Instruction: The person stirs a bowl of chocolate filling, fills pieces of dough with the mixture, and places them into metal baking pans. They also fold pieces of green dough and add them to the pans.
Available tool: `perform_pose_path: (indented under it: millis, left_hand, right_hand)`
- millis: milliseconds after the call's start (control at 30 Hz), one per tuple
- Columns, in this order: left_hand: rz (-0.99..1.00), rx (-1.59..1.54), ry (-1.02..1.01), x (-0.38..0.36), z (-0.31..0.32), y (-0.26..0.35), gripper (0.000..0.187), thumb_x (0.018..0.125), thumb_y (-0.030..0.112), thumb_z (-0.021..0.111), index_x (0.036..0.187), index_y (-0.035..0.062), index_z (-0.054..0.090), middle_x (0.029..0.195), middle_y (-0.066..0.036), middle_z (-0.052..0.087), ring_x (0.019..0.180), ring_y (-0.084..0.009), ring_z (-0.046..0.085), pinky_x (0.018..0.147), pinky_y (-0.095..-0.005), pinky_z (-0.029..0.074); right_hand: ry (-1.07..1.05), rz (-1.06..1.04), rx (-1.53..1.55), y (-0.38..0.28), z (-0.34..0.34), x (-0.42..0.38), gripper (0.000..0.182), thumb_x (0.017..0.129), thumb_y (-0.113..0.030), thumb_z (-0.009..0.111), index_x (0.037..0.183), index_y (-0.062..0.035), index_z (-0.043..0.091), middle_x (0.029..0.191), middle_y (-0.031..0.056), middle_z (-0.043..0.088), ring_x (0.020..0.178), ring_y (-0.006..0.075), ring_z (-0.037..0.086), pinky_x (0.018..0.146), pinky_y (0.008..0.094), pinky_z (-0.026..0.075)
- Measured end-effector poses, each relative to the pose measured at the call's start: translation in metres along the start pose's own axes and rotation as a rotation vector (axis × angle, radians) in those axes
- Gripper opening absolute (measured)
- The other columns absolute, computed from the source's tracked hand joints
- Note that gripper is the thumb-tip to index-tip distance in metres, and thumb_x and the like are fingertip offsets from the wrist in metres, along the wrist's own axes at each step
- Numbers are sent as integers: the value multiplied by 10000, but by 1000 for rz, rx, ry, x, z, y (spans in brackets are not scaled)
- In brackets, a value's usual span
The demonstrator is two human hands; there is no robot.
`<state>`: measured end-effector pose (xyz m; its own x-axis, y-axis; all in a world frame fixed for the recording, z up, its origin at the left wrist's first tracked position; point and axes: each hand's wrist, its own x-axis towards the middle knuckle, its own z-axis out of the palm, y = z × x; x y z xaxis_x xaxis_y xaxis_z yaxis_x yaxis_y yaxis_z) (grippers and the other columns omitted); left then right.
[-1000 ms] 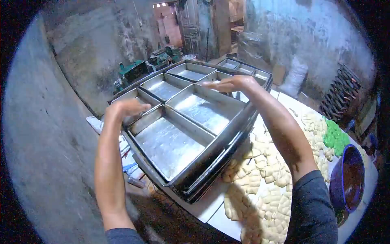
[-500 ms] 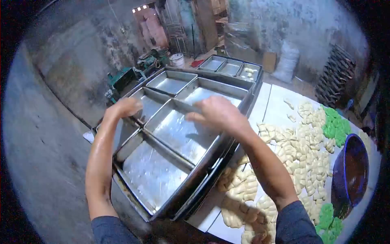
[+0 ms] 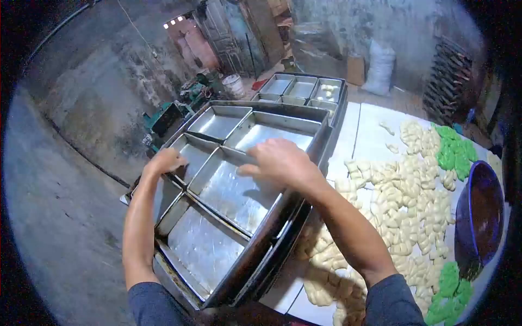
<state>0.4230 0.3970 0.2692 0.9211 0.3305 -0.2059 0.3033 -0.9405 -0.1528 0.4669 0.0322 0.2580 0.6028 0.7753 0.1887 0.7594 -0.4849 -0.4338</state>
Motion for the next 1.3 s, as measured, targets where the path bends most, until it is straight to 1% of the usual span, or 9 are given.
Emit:
perform_pose_path:
  millis: [233, 367, 533, 700, 767, 800, 867, 933, 1300]
  left_hand:
    - [214, -121, 446, -46, -33, 20, 185, 636, 118, 672, 763, -15, 690, 665, -191, 637, 589, -241, 654, 555, -340, 494]
    - [183, -419, 586, -88, -51, 53, 270, 802, 158, 696, 657, -46, 593, 516, -26, 516, 468, -75, 464, 435, -260, 356]
    - [265, -978, 530, -134, -34, 62, 381, 958, 369, 569, 832, 29, 686, 648, 0, 610, 546, -64, 548, 489, -213, 414]
    - [246, -1548, 633, -223, 14, 85, 593, 999, 428, 427, 1424, 19, 372, 1374, -156, 475, 1218, -212, 505, 1012, -366, 410]
    - [245, -1647, 678, -259, 37, 99, 609, 992, 446, 419, 1426, 22, 368, 1375, -155, 472, 1220, -216, 501, 1014, -369, 407]
    - [242, -1679, 673, -276, 49, 112, 617, 988, 455, 415, 1427, 23, 366, 1376, -154, 470, 1221, -218, 499, 1014, -371, 405]
    - [216, -1696, 627, -307, 73, 140, 633, 982, 473, 408, 1428, 26, 362, 1377, -153, 466, 1223, -222, 495, 1016, -374, 402]
    - [186, -1686, 551, -335, 100, 176, 649, 975, 490, 400, 1430, 29, 358, 1378, -153, 462, 1225, -226, 491, 1018, -377, 399]
    - [19, -1600, 194, -393, 214, 321, 739, 938, 588, 359, 1438, 46, 334, 1384, -148, 441, 1236, -248, 467, 1029, -394, 380]
  right_hand:
    - [211, -94, 125, 12, 15, 3, 349, 783, -327, 691, 829, 19, 680, 833, 228, 656, 840, 389, 650, 756, 469, 519]
    - [571, -135, 132, 15, 33, 21, 126, 682, -74, 601, 746, 9, 670, 731, 241, 638, 744, 400, 653, 705, 477, 529]
    - [823, -158, 232, -8, 18, -6, 318, 877, -297, 595, 755, -6, 632, 737, 217, 640, 733, 373, 651, 685, 453, 509]
    - [506, -417, 981, -119, 44, -48, 533, 968, -458, 418, 1122, 26, 582, 967, 278, 624, 917, 408, 618, 812, 468, 486]
    - [198, -486, 1081, -170, 31, -94, 754, 972, -562, 290, 1388, 67, 322, 1341, 342, 409, 1268, 405, 429, 1040, 462, 365]
    - [626, -372, 485, -216, 77, -94, 813, 962, -597, 246, 1427, 69, 205, 1434, 322, 233, 1357, 380, 254, 1103, 452, 257]
    - [614, -368, 211, -258, 111, -105, 874, 952, -630, 212, 1475, 53, 57, 1539, 274, 20, 1450, 332, 34, 1171, 441, 116]
    - [-205, -590, 863, -264, 91, -141, 872, 952, -628, 232, 1492, 14, -5, 1563, 219, -55, 1458, 286, -58, 1180, 437, 52]
    - [-427, -316, 1427, -248, 283, -236, 730, 985, -525, 279, 1515, -73, 57, 1570, 187, 13, 1456, 305, 16, 1171, 468, 79]
